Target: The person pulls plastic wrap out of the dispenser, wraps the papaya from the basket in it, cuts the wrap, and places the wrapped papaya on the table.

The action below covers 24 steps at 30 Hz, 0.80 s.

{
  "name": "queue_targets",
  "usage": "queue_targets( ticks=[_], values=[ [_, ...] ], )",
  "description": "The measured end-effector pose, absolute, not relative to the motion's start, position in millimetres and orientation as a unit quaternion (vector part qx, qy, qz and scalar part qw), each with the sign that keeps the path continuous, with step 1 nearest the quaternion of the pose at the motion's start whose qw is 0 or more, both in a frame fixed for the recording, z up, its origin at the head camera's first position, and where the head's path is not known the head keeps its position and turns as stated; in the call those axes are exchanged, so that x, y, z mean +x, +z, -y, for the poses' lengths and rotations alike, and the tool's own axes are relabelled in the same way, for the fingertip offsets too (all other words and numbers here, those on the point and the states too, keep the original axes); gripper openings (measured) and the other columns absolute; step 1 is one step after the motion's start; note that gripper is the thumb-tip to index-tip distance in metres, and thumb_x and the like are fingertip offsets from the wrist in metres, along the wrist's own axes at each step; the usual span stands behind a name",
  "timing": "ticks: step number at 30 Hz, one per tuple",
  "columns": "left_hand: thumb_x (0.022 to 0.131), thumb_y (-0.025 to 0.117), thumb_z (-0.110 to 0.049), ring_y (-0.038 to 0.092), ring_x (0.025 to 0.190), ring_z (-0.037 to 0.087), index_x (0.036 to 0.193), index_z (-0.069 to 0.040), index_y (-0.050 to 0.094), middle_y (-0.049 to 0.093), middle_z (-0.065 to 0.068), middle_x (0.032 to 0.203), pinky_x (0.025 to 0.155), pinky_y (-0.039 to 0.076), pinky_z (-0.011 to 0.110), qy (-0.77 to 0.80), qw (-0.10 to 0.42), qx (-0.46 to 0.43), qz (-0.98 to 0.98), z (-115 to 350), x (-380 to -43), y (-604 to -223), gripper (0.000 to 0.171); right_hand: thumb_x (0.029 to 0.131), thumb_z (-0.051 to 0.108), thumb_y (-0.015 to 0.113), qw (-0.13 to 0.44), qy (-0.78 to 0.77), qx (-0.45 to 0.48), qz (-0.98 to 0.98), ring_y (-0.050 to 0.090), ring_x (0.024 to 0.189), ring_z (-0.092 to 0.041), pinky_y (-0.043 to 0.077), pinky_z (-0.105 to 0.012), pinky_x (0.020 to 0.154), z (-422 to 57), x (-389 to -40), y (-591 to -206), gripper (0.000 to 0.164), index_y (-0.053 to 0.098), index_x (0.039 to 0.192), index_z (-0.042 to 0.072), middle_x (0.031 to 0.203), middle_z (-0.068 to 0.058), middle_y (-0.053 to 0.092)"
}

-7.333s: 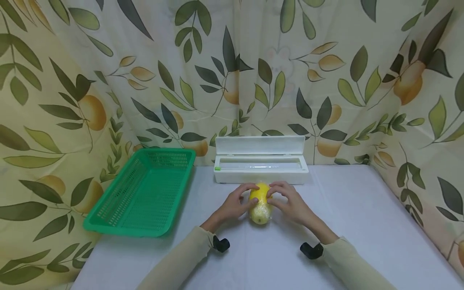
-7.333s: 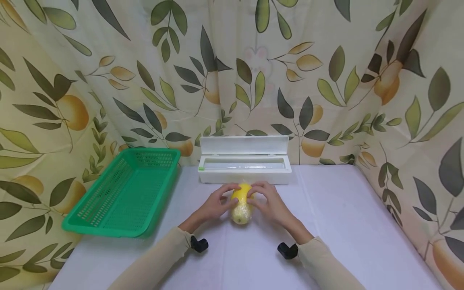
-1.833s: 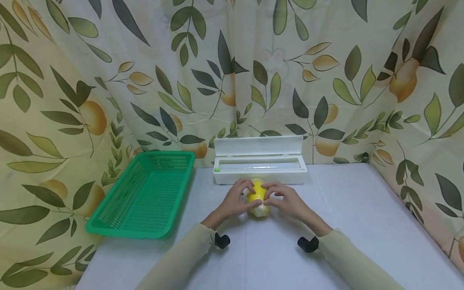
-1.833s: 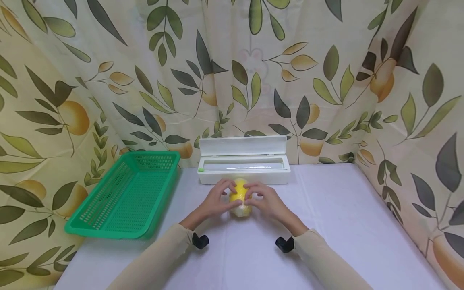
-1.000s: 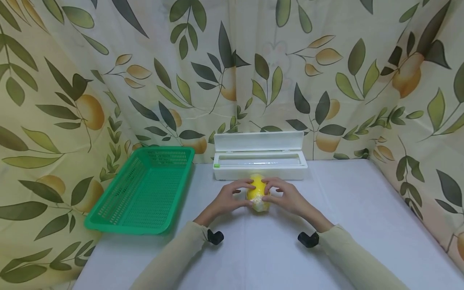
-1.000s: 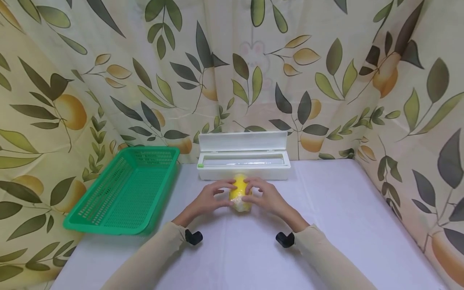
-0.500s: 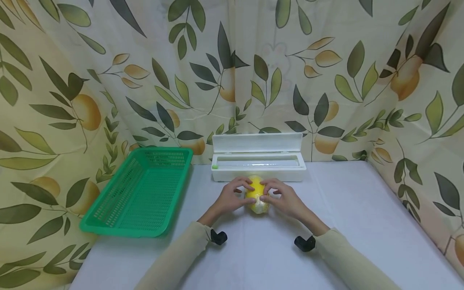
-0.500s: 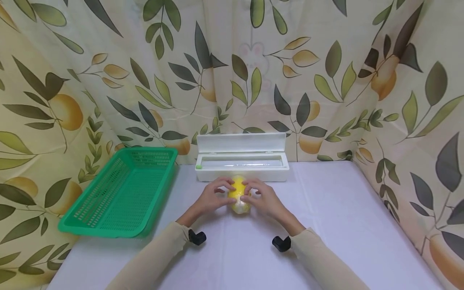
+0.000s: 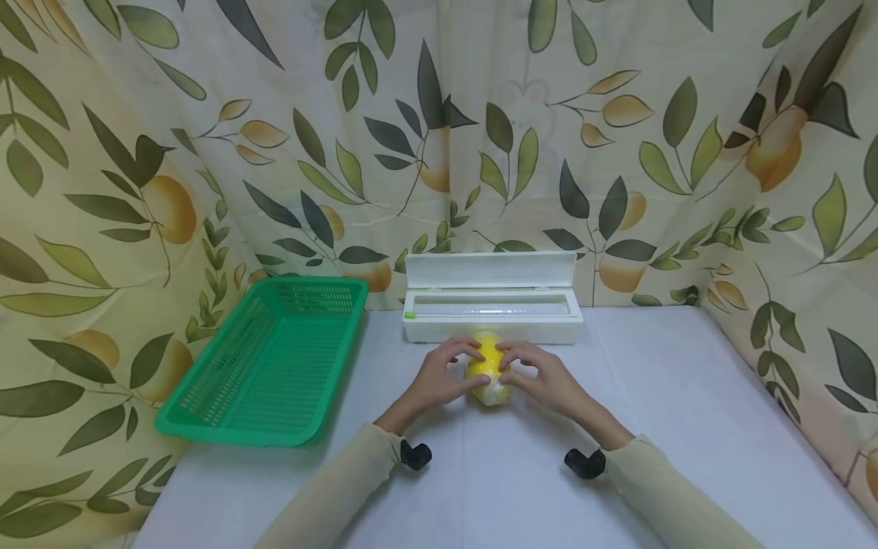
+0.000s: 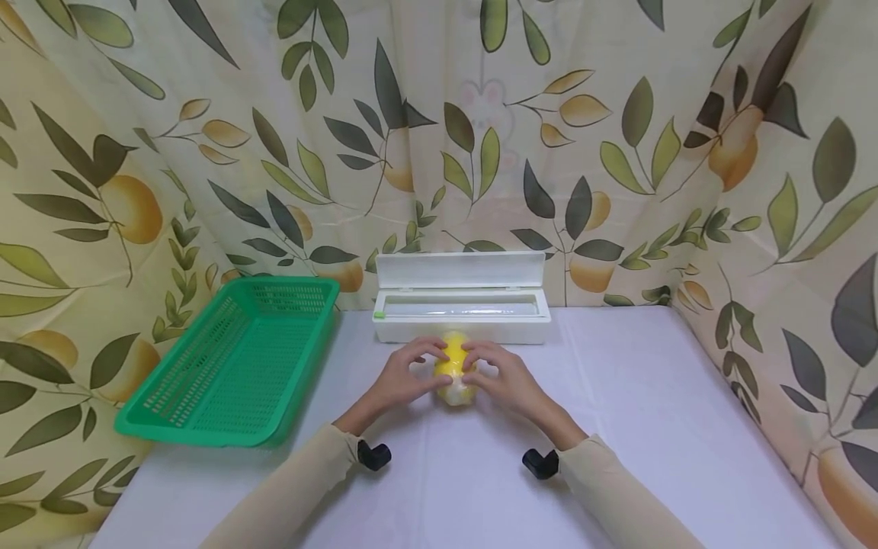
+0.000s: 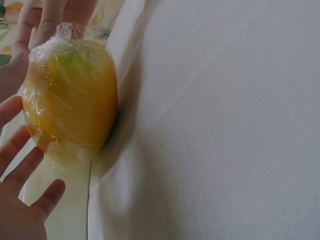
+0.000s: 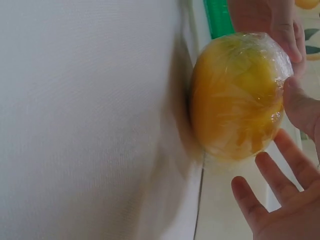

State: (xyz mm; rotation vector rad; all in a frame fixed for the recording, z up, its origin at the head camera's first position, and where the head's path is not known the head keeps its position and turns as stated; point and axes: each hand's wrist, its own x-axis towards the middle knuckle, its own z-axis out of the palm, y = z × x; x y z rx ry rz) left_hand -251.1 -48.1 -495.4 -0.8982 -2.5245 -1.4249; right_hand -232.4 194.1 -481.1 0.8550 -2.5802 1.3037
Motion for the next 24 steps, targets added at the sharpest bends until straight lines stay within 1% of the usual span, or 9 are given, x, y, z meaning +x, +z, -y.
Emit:
queue_targets(
  ticks=[2,5,12,17,20,24],
  values=[
    [0.085,0.087,-0.026,0.057,0.126,0.018,0.111,-0.015,0.072,0.063,0.001,0.133,0.093,0.053,0.049,-0.471,0.057,-0.294,0.83,46.8,-250.9,-496.4,0.032,0.089,0.018,0.082,0.065,0.436,0.284,0.851,0.058,0.127,-0.035,0.054,-0.056,0.094,-193.6,-232.4,-482.4,0.016,0.069,0.097,0.018,0.135,-0.008,0.065],
    [0.085,0.087,-0.024,0.057,0.125,0.019,0.108,-0.013,0.071,0.063,0.002,0.133,0.092,0.053,0.049,-0.469,0.06,-0.294,0.831,44.8,-250.4,-498.1,0.03,0.089,0.018,0.082,0.063,0.44,0.277,0.852,0.059,0.126,-0.034,0.055,-0.055,0.093,-192.5,-231.4,-483.1,0.015,0.069,0.096,0.018,0.134,-0.008,0.065],
    [0.086,0.086,-0.025,0.056,0.126,0.02,0.106,-0.013,0.069,0.062,0.002,0.133,0.092,0.054,0.046,-0.465,0.054,-0.291,0.834,41.6,-251.1,-499.6,0.029,0.088,0.017,0.082,0.062,0.44,0.262,0.856,0.059,0.126,-0.034,0.053,-0.058,0.095,-191.6,-231.1,-483.9,0.016,0.068,0.093,0.022,0.133,-0.008,0.065],
    [0.085,0.086,-0.025,0.056,0.128,0.02,0.107,-0.014,0.07,0.062,0.002,0.134,0.093,0.053,0.048,-0.467,0.055,-0.29,0.833,41.3,-250.1,-500.4,0.029,0.086,0.015,0.084,0.076,0.432,0.266,0.858,0.06,0.125,-0.034,0.051,-0.059,0.098,-192.0,-231.3,-484.4,0.018,0.069,0.091,0.022,0.131,-0.009,0.066],
    [0.084,0.088,-0.022,0.056,0.129,0.02,0.107,-0.013,0.071,0.064,0.003,0.135,0.097,0.052,0.048,-0.468,0.057,-0.293,0.832,42.4,-248.7,-499.9,0.031,0.084,0.014,0.085,0.083,0.423,0.271,0.86,0.06,0.125,-0.033,0.048,-0.057,0.102,-192.2,-230.4,-484.7,0.018,0.07,0.091,0.021,0.13,-0.009,0.067],
    [0.081,0.09,-0.019,0.058,0.129,0.021,0.107,-0.011,0.072,0.066,0.006,0.133,0.106,0.048,0.044,-0.459,0.074,-0.307,0.83,44.9,-248.8,-498.4,0.033,0.083,0.014,0.085,0.091,0.412,0.279,0.863,0.06,0.126,-0.033,0.047,-0.056,0.104,-193.1,-229.5,-484.8,0.019,0.071,0.095,0.019,0.131,-0.009,0.067]
  ],
)
